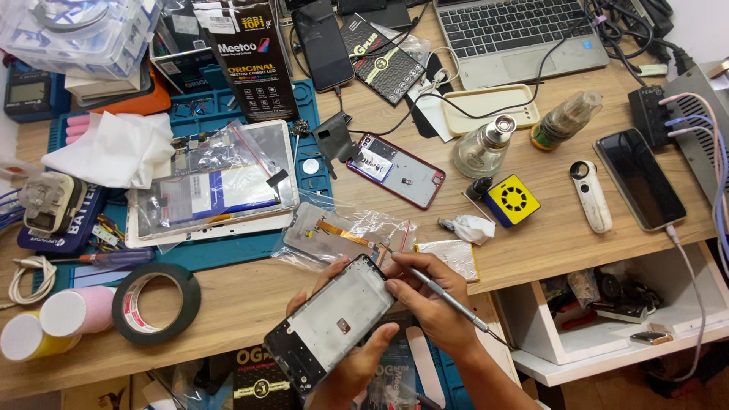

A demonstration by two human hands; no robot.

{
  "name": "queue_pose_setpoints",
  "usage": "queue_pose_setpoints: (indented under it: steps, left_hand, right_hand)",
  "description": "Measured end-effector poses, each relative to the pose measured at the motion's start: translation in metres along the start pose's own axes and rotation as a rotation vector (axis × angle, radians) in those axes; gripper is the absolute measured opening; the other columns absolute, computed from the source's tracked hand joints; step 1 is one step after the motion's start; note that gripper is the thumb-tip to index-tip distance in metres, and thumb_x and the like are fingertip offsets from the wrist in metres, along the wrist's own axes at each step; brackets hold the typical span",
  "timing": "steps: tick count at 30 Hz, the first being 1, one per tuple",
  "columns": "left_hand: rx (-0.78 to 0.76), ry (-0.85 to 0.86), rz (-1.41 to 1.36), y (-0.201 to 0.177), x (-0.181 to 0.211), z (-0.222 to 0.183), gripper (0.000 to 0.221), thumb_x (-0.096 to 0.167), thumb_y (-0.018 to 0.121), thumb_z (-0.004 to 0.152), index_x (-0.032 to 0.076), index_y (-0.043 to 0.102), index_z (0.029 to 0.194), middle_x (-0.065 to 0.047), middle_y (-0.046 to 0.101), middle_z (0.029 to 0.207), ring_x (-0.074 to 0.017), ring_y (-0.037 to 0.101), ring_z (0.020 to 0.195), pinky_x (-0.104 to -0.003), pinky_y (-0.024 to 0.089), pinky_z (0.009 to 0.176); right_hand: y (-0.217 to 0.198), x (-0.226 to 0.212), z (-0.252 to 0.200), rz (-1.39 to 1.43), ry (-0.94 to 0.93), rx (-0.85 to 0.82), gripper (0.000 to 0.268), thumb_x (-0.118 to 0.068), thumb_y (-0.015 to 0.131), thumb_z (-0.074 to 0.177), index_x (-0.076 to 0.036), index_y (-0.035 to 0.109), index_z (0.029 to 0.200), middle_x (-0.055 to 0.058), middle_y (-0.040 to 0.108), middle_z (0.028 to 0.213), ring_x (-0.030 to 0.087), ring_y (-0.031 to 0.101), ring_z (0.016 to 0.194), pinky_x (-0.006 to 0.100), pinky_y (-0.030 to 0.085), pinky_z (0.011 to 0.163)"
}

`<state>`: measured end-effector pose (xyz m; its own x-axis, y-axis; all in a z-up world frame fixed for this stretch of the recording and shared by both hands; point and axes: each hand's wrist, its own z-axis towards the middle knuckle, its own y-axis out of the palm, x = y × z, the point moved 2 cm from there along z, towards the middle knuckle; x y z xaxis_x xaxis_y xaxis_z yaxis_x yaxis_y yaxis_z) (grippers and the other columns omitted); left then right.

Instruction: The person holds a disassembled smartphone chassis and uses a metal spudger to carefully pry and separate the screen assembly from the frame. The person works along the edges of the device, applying pressure to release adhesive or clips while keeping the phone steady with the other hand.

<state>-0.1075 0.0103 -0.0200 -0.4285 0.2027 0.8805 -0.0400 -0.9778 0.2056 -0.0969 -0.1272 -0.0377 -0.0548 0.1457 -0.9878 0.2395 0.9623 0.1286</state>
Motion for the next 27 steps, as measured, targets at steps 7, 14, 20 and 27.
queue_pose_setpoints:
  steps: [7, 14, 20, 27]
  left_hand:
    - [0.159, -0.057, -0.130, -0.004, -0.010, -0.001, 0.069, 0.020, 0.078, 0.069, 0.011, 0.030, 0.117, -0.023, 0.047, 0.125, -0.0318, 0.048, 0.119, -0.046, 0.040, 0.102]
    - [0.161, -0.140, 0.024, -0.014, -0.020, -0.004, 0.080, 0.018, 0.083, 0.058, 0.010, 0.028, 0.116, -0.020, 0.051, 0.125, -0.0252, 0.049, 0.121, -0.037, 0.032, 0.108]
    - [0.148, -0.121, 0.067, -0.013, -0.015, 0.002, 0.077, 0.014, 0.083, 0.059, 0.011, 0.031, 0.116, -0.022, 0.053, 0.121, -0.0280, 0.053, 0.117, -0.040, 0.037, 0.105]
    - [0.108, -0.062, 0.202, -0.009, -0.012, 0.003, 0.078, 0.016, 0.083, 0.062, 0.010, 0.031, 0.120, -0.023, 0.052, 0.121, -0.0295, 0.055, 0.117, -0.040, 0.040, 0.105]
  right_hand:
    - [0.005, -0.022, -0.004, -0.345, -0.293, -0.051, 0.017, -0.010, 0.058, 0.081, -0.003, 0.067, 0.095, 0.006, 0.072, 0.084, 0.014, 0.069, 0.074, 0.024, 0.059, 0.070]
    - [0.008, -0.024, 0.002, -0.542, -0.428, -0.003, 0.015, -0.007, 0.066, 0.073, -0.006, 0.066, 0.089, 0.007, 0.071, 0.080, 0.014, 0.070, 0.071, 0.023, 0.054, 0.067]
    - [0.015, -0.033, 0.011, -0.549, -0.462, -0.123, 0.013, -0.005, 0.063, 0.077, -0.005, 0.065, 0.091, 0.009, 0.069, 0.090, 0.017, 0.069, 0.081, 0.024, 0.053, 0.075]
    - [0.010, -0.024, 0.012, -0.578, -0.438, -0.160, 0.013, -0.006, 0.063, 0.078, -0.005, 0.065, 0.091, 0.009, 0.070, 0.090, 0.017, 0.069, 0.082, 0.024, 0.053, 0.076]
